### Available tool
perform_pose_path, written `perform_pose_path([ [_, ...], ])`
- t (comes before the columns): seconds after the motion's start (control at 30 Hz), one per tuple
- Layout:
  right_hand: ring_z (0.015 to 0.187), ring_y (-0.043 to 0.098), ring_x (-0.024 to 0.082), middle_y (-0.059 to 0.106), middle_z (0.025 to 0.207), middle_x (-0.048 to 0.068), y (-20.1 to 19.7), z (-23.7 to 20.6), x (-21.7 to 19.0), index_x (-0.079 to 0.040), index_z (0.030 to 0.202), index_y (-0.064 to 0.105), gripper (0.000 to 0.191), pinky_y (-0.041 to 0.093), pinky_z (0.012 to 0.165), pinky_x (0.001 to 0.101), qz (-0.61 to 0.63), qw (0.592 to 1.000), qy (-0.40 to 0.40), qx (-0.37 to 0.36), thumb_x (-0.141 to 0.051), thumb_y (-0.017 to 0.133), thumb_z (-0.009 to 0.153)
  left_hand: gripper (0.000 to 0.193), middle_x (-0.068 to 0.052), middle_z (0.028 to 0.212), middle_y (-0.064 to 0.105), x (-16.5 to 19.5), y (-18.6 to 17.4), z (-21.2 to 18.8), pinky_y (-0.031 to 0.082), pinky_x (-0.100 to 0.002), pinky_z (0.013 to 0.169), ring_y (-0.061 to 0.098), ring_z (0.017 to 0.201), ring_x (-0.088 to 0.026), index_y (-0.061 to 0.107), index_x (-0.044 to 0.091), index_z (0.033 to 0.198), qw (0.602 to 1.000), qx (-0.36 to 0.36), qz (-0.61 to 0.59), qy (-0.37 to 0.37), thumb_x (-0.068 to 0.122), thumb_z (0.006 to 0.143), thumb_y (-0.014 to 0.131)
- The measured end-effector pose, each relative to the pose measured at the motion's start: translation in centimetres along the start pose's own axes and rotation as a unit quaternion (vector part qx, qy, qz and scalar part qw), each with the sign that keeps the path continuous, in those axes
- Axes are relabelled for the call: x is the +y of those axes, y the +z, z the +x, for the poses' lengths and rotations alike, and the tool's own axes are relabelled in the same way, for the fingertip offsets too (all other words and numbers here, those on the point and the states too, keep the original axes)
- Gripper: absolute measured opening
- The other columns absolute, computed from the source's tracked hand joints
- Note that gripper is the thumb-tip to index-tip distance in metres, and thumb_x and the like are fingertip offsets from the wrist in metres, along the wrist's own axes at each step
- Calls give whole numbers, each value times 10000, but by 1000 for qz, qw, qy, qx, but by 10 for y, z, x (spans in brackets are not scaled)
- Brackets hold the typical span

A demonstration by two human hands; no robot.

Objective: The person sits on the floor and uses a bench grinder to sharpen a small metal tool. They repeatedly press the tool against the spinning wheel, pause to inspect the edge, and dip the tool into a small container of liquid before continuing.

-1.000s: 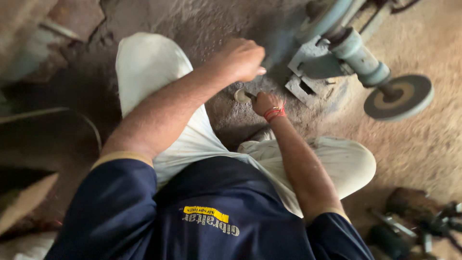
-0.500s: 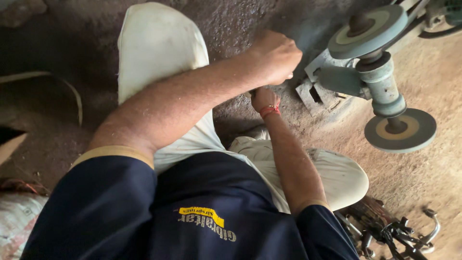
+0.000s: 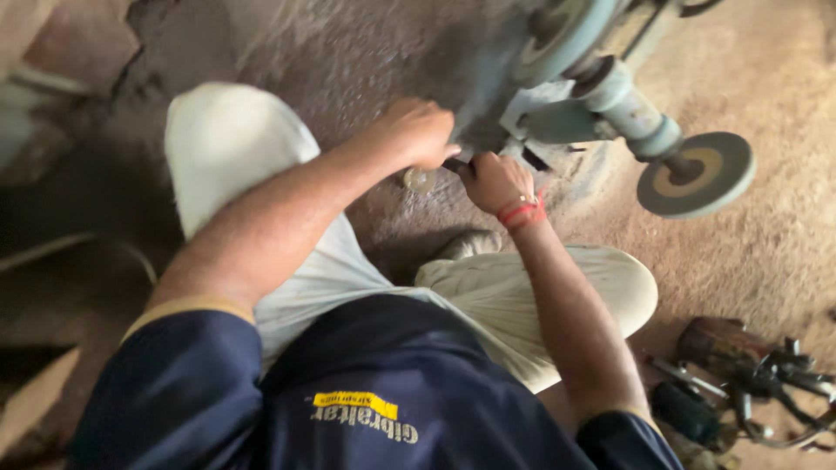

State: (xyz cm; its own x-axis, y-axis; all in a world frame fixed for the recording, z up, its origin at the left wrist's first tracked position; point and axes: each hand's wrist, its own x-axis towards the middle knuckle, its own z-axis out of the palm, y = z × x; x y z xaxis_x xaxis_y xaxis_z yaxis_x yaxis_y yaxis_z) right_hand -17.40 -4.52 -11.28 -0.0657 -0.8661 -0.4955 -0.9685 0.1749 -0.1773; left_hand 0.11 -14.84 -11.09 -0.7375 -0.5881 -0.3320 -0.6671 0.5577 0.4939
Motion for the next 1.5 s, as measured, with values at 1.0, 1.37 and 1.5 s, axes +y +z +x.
perform_pose_path([
  [1.0,841,693,107,719,971,57,-47,-67,-19,60,1034,738,130,581,751,249,617,702,-104,340,-51,746,968,178,-131,921,685,51,-54,-18,536,-465,722,707,875,-387,565,72,1080,925,148,-255,240,227,1039,641],
  [1.37,834,679,103,728,995,82,-55,-78,-26,36,998,745,128,556,711,236,522,739,-114,411,-30,812,912,343,-151,1176,666,53,-51,-16,537,-460,968,657,1133,-389,558,41,1275,916,145,-228,297,72,944,646],
  [1.5,841,700,96,733,998,66,-41,-74,-22,41,1036,732,126,583,729,233,575,713,-94,390,-58,767,965,304,-143,1136,696,56,-53,-17,578,-448,890,713,1054,-377,580,48,1253,911,189,-204,305,152,986,679],
])
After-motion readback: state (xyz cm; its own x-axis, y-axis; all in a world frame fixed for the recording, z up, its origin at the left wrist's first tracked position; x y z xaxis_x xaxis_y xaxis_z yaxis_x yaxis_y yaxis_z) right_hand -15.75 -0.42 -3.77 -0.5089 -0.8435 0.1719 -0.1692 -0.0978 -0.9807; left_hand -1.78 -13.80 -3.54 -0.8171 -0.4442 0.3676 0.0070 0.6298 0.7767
